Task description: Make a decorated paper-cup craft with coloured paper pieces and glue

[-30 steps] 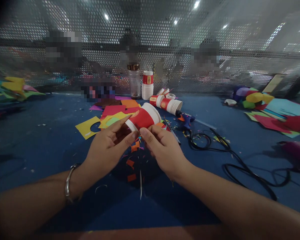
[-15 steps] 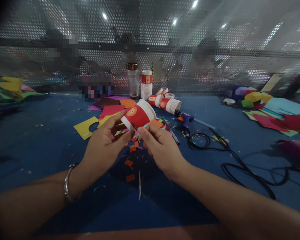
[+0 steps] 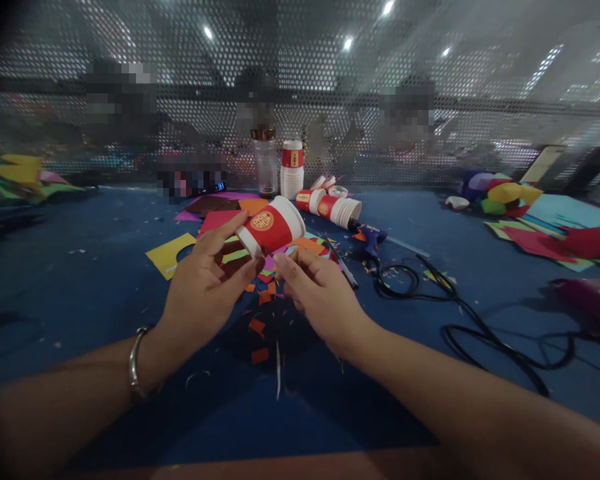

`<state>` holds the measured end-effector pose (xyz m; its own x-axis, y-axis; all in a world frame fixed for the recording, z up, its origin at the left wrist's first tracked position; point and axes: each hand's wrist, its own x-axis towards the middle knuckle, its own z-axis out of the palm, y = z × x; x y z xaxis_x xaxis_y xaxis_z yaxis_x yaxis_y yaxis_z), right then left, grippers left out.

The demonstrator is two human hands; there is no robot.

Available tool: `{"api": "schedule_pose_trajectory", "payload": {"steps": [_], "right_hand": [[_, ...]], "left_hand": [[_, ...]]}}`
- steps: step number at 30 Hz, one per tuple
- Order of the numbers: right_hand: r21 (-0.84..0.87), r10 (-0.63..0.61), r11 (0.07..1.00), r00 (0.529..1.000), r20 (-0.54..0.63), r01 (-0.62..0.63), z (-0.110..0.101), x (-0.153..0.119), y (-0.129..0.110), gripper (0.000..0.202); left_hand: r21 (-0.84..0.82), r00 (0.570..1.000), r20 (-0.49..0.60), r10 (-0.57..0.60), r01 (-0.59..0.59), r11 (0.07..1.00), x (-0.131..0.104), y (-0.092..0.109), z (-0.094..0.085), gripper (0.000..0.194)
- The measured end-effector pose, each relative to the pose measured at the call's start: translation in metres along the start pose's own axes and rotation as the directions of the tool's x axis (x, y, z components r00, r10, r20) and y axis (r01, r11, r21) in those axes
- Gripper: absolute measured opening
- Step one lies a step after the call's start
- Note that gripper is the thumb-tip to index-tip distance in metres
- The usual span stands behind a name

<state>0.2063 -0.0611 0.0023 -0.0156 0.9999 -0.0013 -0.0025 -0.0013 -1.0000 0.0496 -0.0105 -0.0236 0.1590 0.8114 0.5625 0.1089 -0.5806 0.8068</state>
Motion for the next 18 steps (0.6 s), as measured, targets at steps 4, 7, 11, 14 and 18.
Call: {"api": "schedule_pose_trajectory", "payload": {"steps": [4,7,11,14,18], "right_hand": [[0.029,0.01,1.0,1.0,0.007,-0.011,0.0,-0.001,-0.001,0.035],[0.053,0.017,0.998,1.0,0.009,-0.017,0.0,-0.001,-0.001,0.038],[0.082,0.014,0.997,1.0,0.017,-0.016,0.002,-0.002,-0.001,0.039],[0.095,-0.001,0.995,1.0,0.021,-0.001,0.002,-0.002,0.0,0.039],[0.074,-0.035,0.997,0.999,-0.002,0.035,0.002,-0.002,0.003,0.041]], "left_hand": [[0.023,1.0,-0.006,0.009,-0.009,1.0,-0.001,0.003,0.0,0.051],[-0.06,1.0,0.007,-0.022,0.023,0.998,-0.001,0.007,0.001,0.049],[-0.163,0.994,0.019,-0.104,0.105,0.981,-0.001,0.013,0.003,0.039],[-0.257,0.992,0.013,-0.123,0.122,0.959,-0.001,0.016,0.005,0.042],[-0.288,0.983,0.027,-0.18,0.18,0.941,-0.004,0.017,0.007,0.042]]}}
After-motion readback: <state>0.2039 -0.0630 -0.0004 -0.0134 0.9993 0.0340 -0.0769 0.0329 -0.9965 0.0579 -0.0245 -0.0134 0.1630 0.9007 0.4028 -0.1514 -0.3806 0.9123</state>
